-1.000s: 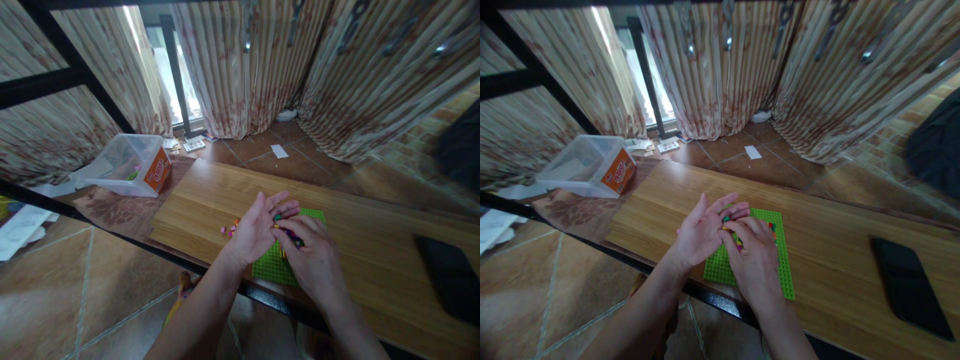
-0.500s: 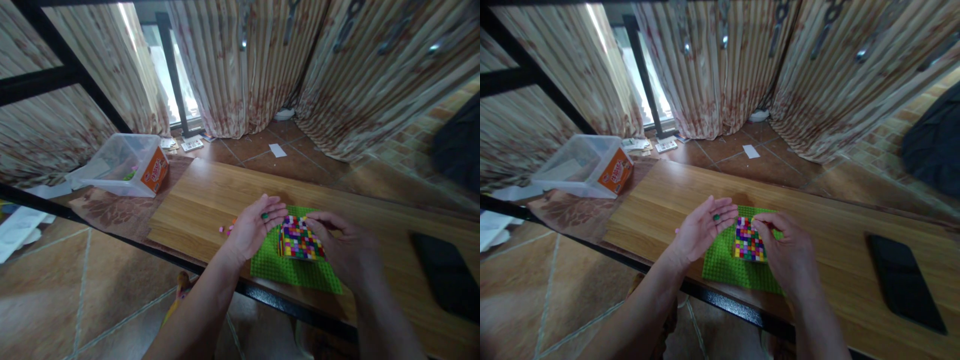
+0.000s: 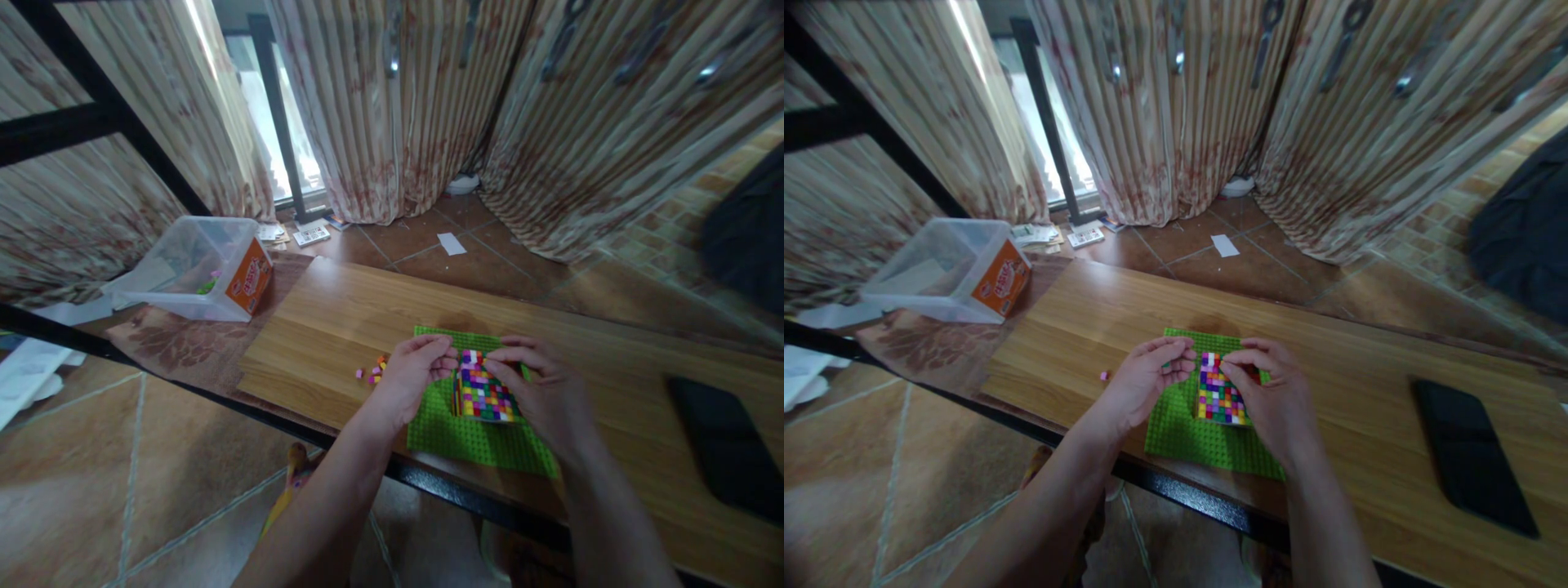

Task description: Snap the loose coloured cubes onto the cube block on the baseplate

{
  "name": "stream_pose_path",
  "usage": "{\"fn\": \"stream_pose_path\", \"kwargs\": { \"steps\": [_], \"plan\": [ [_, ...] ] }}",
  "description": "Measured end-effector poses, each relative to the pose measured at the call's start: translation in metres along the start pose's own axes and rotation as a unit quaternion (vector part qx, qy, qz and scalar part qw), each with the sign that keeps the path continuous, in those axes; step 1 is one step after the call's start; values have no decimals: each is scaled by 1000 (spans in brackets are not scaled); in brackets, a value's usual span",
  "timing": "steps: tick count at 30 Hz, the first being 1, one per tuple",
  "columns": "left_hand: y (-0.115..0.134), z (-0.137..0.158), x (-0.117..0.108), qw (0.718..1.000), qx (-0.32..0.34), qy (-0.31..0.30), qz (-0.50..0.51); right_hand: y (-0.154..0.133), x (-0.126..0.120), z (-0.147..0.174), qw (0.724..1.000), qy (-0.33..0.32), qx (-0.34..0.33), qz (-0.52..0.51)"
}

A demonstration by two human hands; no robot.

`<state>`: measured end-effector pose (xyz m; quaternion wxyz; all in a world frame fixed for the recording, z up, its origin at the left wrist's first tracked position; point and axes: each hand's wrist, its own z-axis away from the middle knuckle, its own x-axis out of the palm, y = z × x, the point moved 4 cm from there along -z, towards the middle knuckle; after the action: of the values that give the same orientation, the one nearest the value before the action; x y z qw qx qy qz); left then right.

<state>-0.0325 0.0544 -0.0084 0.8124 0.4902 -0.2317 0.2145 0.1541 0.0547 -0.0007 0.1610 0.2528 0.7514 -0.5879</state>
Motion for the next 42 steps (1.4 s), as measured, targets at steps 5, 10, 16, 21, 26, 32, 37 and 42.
{"fn": "stream_pose_path", "kwargs": {
  "steps": [5, 10, 16, 21, 26, 32, 37, 42],
  "plan": [
    [0, 1, 0, 1000, -2, 2, 1, 1, 2, -1, 998, 10, 55, -36],
    [-2, 1, 1, 1000, -12, 10, -3, 5, 5, -1, 988, -22, 134, -70],
    [-4, 0, 3, 1000, -16, 5, -3, 3, 6, -2, 989, -24, 136, -60],
    [-4, 0, 1, 1000, -5, -3, -5, 4, 8, -1, 987, -34, 139, -76],
    [2, 1, 3, 999, 21, -16, 28, 10, 4, 0, 991, -40, 115, -61],
    [11, 8, 12, 993, 1, -74, 90, -20, -9, 4, 997, 66, -47, -3],
    [13, 14, 18, 985, 4, -132, 110, -61, 8, 16, 984, 25, -163, 63],
    [9, 18, 21, 978, -10, -185, 95, -73, 24, 24, 969, 22, -218, 116]
  ]
}}
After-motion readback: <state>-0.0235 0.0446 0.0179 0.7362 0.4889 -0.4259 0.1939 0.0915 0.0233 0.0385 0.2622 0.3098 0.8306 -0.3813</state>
